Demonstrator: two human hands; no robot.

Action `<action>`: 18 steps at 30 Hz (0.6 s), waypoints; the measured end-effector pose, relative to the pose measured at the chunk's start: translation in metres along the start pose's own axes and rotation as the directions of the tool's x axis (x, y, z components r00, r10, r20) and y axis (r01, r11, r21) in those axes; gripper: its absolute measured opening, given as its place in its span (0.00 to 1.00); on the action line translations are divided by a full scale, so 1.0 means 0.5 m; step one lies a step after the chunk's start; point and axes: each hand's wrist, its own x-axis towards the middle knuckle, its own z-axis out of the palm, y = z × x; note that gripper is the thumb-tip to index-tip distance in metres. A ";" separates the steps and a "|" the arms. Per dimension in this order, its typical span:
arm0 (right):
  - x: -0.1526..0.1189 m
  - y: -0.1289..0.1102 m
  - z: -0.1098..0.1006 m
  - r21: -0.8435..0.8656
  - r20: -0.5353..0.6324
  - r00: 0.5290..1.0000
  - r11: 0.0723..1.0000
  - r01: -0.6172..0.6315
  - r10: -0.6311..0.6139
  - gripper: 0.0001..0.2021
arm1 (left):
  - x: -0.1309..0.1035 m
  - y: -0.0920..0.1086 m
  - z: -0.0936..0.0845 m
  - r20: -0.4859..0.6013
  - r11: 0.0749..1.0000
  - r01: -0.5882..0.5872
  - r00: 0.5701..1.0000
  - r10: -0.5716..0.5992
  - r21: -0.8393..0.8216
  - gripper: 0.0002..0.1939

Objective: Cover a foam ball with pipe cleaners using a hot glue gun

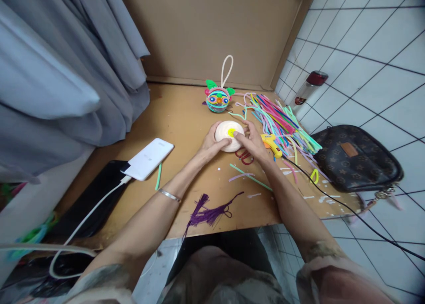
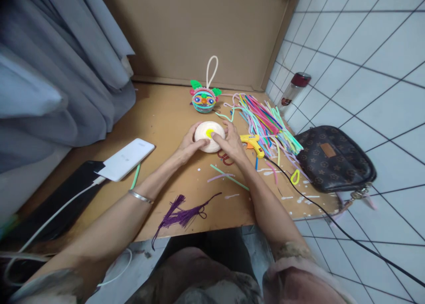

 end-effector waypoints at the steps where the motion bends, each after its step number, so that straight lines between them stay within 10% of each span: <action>1: 0.001 0.001 -0.001 -0.037 -0.002 1.000 0.999 0.004 -0.004 0.34 | -0.002 0.002 0.001 0.000 1.000 -0.010 1.000 0.010 0.013 0.50; 18: -0.003 0.002 0.018 -0.138 -0.054 0.994 0.987 0.087 -0.095 0.25 | -0.004 -0.008 0.012 -0.026 0.995 -0.067 0.997 0.069 0.070 0.46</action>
